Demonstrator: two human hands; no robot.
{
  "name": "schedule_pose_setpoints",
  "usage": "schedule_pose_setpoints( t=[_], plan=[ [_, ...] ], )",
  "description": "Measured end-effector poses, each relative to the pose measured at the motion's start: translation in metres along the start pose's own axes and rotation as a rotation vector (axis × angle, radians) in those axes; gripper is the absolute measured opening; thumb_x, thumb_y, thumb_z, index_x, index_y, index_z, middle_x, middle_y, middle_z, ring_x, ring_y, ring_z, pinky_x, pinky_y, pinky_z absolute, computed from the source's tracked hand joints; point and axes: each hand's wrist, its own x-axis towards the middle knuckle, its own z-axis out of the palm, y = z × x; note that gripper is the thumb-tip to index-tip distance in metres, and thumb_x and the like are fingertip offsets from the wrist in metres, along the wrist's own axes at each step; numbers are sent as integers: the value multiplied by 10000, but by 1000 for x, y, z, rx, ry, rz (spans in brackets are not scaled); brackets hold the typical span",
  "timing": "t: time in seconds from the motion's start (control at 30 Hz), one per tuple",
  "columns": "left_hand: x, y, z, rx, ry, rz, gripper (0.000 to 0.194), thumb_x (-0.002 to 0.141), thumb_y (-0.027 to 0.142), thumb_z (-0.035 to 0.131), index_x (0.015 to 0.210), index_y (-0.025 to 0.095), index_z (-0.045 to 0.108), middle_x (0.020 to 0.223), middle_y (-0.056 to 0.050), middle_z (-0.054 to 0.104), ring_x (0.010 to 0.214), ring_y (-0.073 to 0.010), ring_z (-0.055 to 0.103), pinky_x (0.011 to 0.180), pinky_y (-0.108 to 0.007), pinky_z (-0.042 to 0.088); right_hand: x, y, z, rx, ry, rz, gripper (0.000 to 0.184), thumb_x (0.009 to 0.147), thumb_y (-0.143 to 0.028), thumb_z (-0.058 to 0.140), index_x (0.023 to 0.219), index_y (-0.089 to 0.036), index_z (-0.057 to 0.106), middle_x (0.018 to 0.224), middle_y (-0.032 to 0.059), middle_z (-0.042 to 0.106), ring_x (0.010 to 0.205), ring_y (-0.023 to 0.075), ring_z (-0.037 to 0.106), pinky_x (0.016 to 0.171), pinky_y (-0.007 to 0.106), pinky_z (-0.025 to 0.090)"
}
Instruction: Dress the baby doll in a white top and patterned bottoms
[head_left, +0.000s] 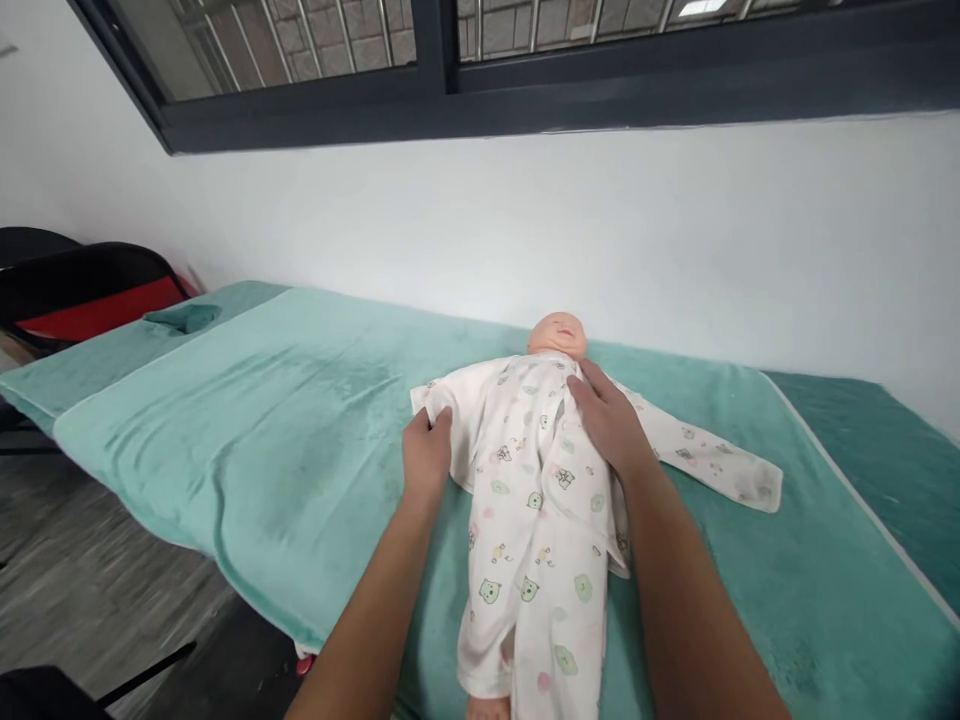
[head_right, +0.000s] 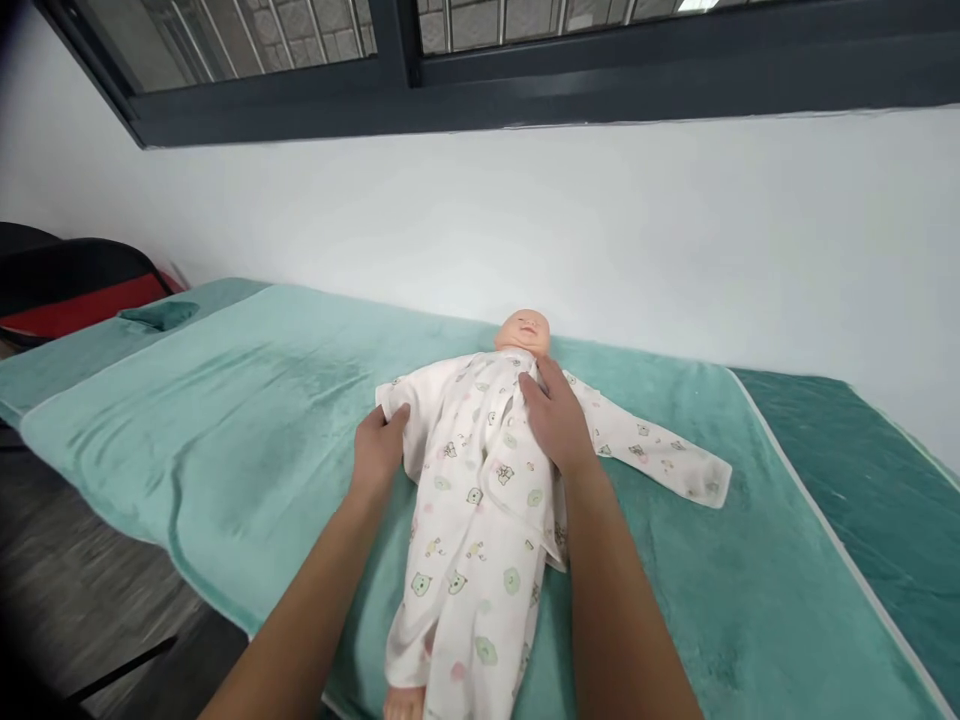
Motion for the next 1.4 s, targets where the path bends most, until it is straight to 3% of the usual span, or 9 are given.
schedule_pose_setpoints(
  t=[0.1,0.2,0.27,0.37,0.6,0.77,0.97,1.1,1.4],
  plan=[
    [-23,38,3,-114,-82,105,430,929,497,533,635,211,404,574,40,362,551,-117,355,521,-262,300,-1,0,-1,-27,12,40,509,897,-467,534,1349,-249,622,1526,69,508,1437,315,423,1217,515,270],
    [-48,64,5,75,-280,609,354,978,415,480,701,209,557,636,0,500,622,-147,470,590,-287,372,-2,-2,-3,-6,8,25,462,899,-447,535,1298,-249,657,1459,64,577,1382,308,486,1187,496,325],
    [-60,66,6,255,-400,933,279,1000,293,427,895,221,675,712,-25,593,686,-164,544,649,-308,395,-2,-2,-4,24,13,5,439,896,-431,541,1276,-255,671,1414,50,616,1343,297,522,1163,480,360],
    [-68,50,5,392,-439,1117,265,1006,219,431,1092,236,681,769,-31,644,728,-169,583,666,-330,395,-2,-1,-3,31,32,12,451,889,-436,556,1285,-253,672,1423,44,611,1349,292,518,1169,472,353],
    [-74,12,-11,106,-224,770,181,990,284,499,1092,260,647,1073,-91,662,1028,-224,609,865,-399,499,-3,3,-1,108,66,-26,450,891,-454,589,1293,-263,661,1395,50,631,1312,259,550,1147,459,383],
    [-74,-1,-14,0,-328,514,315,997,347,460,715,217,514,783,-25,562,757,-166,543,718,-324,452,-3,3,2,116,63,-178,330,890,-404,569,1154,-253,697,1308,48,667,1259,230,570,1124,430,397],
    [-57,6,-8,-64,-207,260,450,972,462,460,612,202,387,604,16,402,593,-127,384,569,-275,337,-1,4,2,90,268,34,253,839,-404,589,978,-204,659,1020,72,686,899,209,625,824,356,511],
    [-16,41,20,-142,-156,289,361,948,428,502,677,192,538,671,6,540,687,-136,505,655,-258,410,2,3,2,39,213,59,224,813,-426,633,867,-211,605,875,23,645,819,185,586,774,332,471],
    [49,100,118,260,-486,409,190,877,299,607,773,189,722,793,-42,685,654,-165,545,626,-286,366,10,-2,-1,-264,161,162,334,811,-545,636,789,-246,487,746,7,612,689,195,531,657,325,372]
  ],
)
